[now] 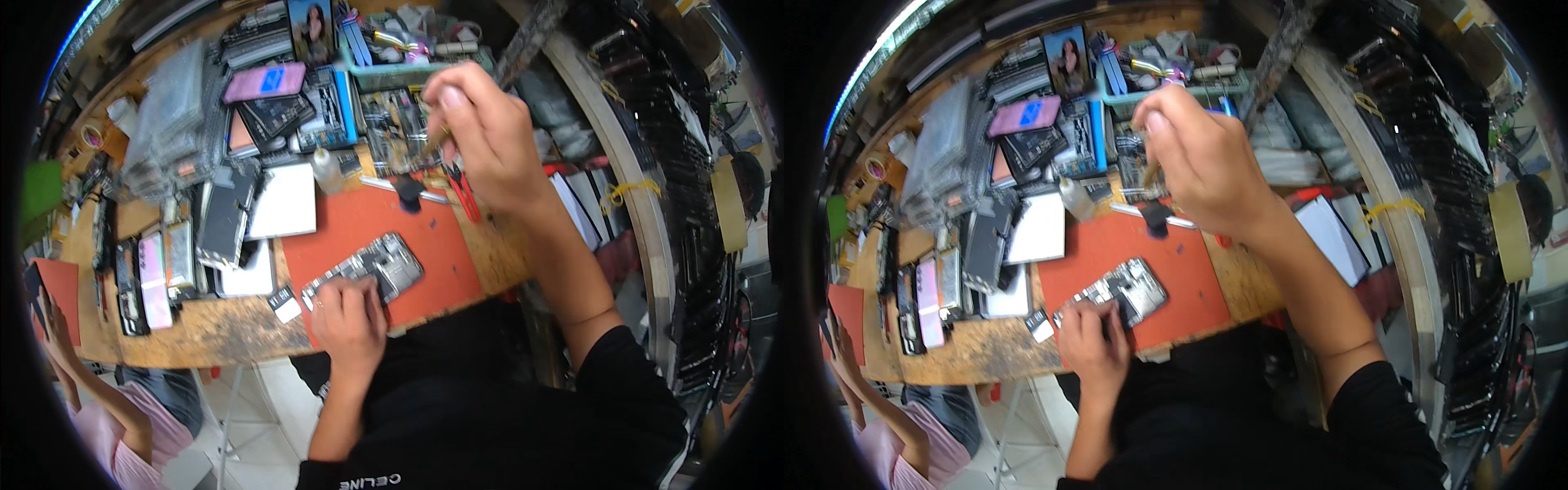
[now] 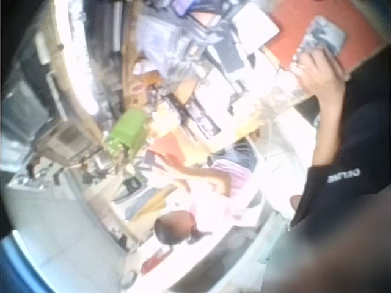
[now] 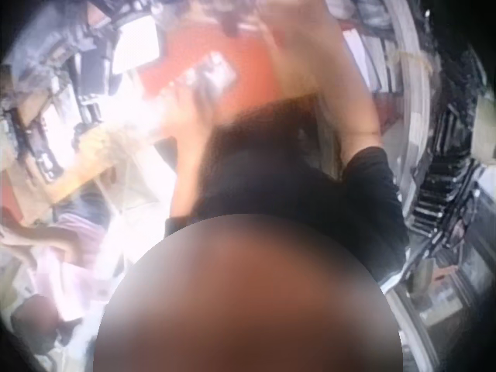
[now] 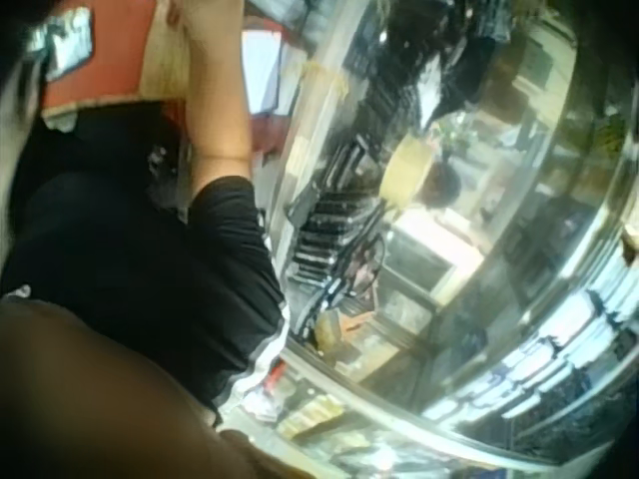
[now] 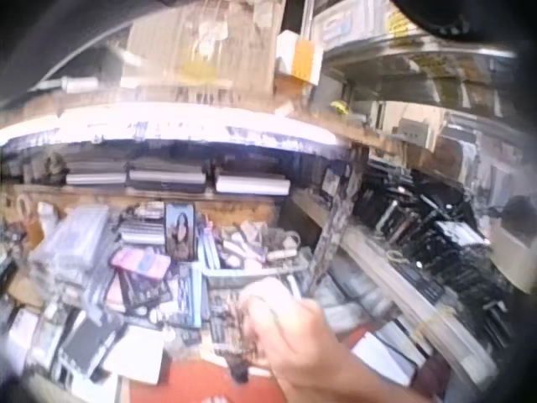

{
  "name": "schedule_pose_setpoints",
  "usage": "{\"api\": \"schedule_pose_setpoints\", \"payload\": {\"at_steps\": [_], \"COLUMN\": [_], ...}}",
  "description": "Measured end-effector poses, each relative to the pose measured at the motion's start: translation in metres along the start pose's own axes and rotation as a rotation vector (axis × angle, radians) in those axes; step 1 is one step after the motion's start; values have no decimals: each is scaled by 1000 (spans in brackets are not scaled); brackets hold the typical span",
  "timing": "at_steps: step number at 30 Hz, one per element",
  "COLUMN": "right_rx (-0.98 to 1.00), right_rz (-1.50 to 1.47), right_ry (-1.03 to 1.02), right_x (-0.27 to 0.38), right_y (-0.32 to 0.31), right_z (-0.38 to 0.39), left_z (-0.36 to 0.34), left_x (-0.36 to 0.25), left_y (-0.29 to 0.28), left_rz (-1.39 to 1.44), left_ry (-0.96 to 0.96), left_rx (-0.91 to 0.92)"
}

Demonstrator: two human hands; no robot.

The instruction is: The person disassembles a smartphone, removes the camera module, and installs a replacement camera module. They use a screwdriver to remove screws, pry open the back cover, and connect the camera ribbon cable before reassembling the device.

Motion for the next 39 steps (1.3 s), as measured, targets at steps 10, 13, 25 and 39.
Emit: {"api": "schedule_pose_setpoints", "payload": {"at_steps": [10, 13, 25, 39], "right_rx": [111, 141, 143, 436], "right_rz": [21, -28, -76, 68], "right_ry": [70, 3, -10, -149], "right_x": [-11, -7, -6, 27], "right_y": [44, 51, 62, 75], "right_z": [113, 112, 114, 97], "left_z": [-3, -4, -6, -12], "left_x": [-4, -3, -1, -16], "left_y": [2, 3, 2, 6], "left_rz": [-52, -57, 4, 30], "left_ry": [0, -20, -36, 58], "left_rx": [11, 27, -2, 108]}}
Point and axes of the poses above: each hand's wrist, its own z-axis away from the middle knuckle, its own y-axis out of the palm, x = y × z, the point moved 10 cm from there along -z, towards the middle knuckle, and after that the axes turned 8 degrees about x, right-handed, at the moved point
